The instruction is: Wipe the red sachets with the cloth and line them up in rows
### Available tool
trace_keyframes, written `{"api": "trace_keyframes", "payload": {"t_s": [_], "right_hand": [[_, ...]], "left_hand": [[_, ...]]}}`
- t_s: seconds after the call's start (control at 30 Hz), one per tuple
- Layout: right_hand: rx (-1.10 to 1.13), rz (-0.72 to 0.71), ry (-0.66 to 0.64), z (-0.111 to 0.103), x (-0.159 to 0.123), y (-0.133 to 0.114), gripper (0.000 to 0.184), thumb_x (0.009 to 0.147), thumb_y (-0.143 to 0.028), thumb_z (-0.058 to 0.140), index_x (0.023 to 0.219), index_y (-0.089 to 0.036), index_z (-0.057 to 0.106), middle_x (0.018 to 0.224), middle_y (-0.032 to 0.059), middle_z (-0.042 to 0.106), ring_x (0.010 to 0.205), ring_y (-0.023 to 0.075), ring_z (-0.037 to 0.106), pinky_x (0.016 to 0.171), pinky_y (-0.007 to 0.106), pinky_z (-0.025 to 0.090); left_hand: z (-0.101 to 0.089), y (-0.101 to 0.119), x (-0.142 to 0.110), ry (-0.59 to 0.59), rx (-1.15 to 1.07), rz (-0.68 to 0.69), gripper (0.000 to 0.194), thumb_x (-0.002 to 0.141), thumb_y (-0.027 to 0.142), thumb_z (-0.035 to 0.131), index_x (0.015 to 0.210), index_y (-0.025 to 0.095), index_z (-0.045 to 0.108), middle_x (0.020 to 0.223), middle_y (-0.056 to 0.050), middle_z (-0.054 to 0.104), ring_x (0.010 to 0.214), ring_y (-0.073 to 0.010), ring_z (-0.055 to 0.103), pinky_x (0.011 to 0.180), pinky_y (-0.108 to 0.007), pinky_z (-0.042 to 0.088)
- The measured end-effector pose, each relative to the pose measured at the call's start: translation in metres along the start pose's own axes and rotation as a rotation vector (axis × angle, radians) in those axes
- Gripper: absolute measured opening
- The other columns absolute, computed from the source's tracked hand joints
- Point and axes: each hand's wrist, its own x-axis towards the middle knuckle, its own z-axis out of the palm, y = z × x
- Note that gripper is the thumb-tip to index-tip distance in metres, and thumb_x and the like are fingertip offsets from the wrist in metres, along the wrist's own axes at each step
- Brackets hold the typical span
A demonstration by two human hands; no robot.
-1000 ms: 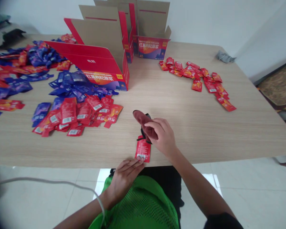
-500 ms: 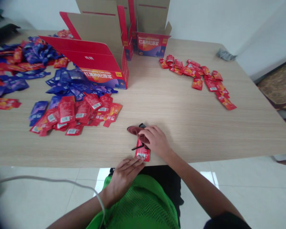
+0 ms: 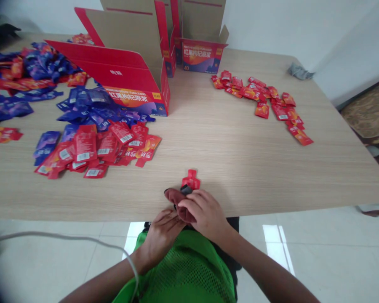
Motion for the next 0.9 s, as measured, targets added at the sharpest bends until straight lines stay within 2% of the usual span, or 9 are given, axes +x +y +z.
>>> {"api": "trace_keyframes", "payload": {"t_s": [0.1,0.2,0.3,0.4,0.5,0.63,0.7,0.77,0.9], "right_hand": [[-0.021,0.052,-0.019,0.017,0.001,0.017,0.024,0.095,-0.016,0.071,0.116,-0.027,0.066,0.111,0.0051,0.073,0.107,0.0263,0.064,0.098,0.045,0.056],[-0.095,0.091,-0.013,0.018,0.032,0.047,0.018,0.098,-0.021,0.070,0.115,-0.026,0.067,0.112,0.0056,0.073,0.107,0.0263,0.063,0.099,0.045,0.054],[-0.197,0.097,0.044,0.007,0.067,0.074,0.013,0.101,-0.024,0.066,0.114,-0.025,0.068,0.109,0.0068,0.073,0.105,0.0274,0.063,0.098,0.045,0.053],[-0.225,0.128,0.211,-0.015,0.080,0.082,0.013,0.102,-0.027,0.065,0.114,-0.025,0.069,0.109,0.0075,0.073,0.104,0.0274,0.064,0.096,0.043,0.053],[-0.191,0.200,0.433,-0.039,0.063,0.070,0.016,0.101,-0.035,0.067,0.114,-0.025,0.069,0.112,0.0075,0.072,0.105,0.0264,0.066,0.095,0.041,0.053],[-0.184,0.401,0.592,-0.057,0.013,0.054,0.027,0.097,-0.050,0.071,0.109,-0.025,0.071,0.107,0.0064,0.074,0.096,0.0259,0.070,0.088,0.039,0.053],[-0.190,0.555,0.637,-0.057,-0.014,0.055,0.039,0.092,-0.062,0.071,0.108,-0.026,0.073,0.106,0.0062,0.075,0.094,0.0281,0.071,0.085,0.039,0.053],[-0.174,0.717,0.662,-0.052,-0.038,0.061,0.053,0.085,-0.074,0.072,0.108,-0.027,0.074,0.109,0.0073,0.077,0.099,0.0331,0.072,0.086,0.042,0.053],[-0.112,0.995,0.656,-0.043,-0.068,0.078,0.070,0.073,-0.088,0.069,0.109,-0.028,0.074,0.108,0.0111,0.078,0.102,0.0433,0.071,0.086,0.054,0.051]], "left_hand": [[-0.001,0.000,0.000,-0.018,0.027,0.007,0.031,0.111,0.014,0.046,0.129,0.019,0.071,0.123,-0.006,0.079,0.114,-0.0194,0.075,0.110,-0.038,0.053],[-0.004,0.001,0.000,-0.047,0.081,0.019,0.036,0.112,0.013,0.040,0.135,0.019,0.067,0.137,-0.005,0.074,0.128,-0.0188,0.069,0.114,-0.037,0.050],[-0.005,0.000,0.000,-0.065,0.118,0.031,0.037,0.112,0.012,0.039,0.135,0.020,0.067,0.139,-0.004,0.073,0.130,-0.0176,0.068,0.115,-0.036,0.049],[-0.010,0.001,0.001,-0.067,0.142,0.042,0.034,0.113,0.016,0.043,0.138,0.019,0.066,0.139,-0.005,0.073,0.129,-0.0177,0.068,0.113,-0.036,0.050],[-0.016,0.003,0.004,-0.094,0.168,0.056,0.034,0.113,0.023,0.048,0.143,0.020,0.062,0.141,-0.006,0.072,0.132,-0.0196,0.065,0.113,-0.037,0.049],[-0.014,0.004,0.009,-0.073,0.295,0.060,0.043,0.110,0.037,0.056,0.152,0.024,0.056,0.158,-0.004,0.058,0.146,-0.0252,0.053,0.120,-0.042,0.041],[-0.008,0.005,0.010,-0.085,0.405,0.054,0.054,0.107,0.046,0.061,0.156,0.024,0.052,0.165,-0.006,0.049,0.150,-0.0288,0.048,0.121,-0.043,0.040],[-0.002,0.003,0.011,-0.099,0.512,0.071,0.057,0.106,0.044,0.061,0.158,0.022,0.050,0.167,-0.009,0.046,0.150,-0.0291,0.047,0.120,-0.042,0.040],[0.009,-0.004,0.006,0.001,0.540,0.098,0.045,0.108,0.037,0.060,0.151,0.023,0.058,0.159,-0.005,0.056,0.138,-0.0246,0.057,0.115,-0.038,0.045]]}}
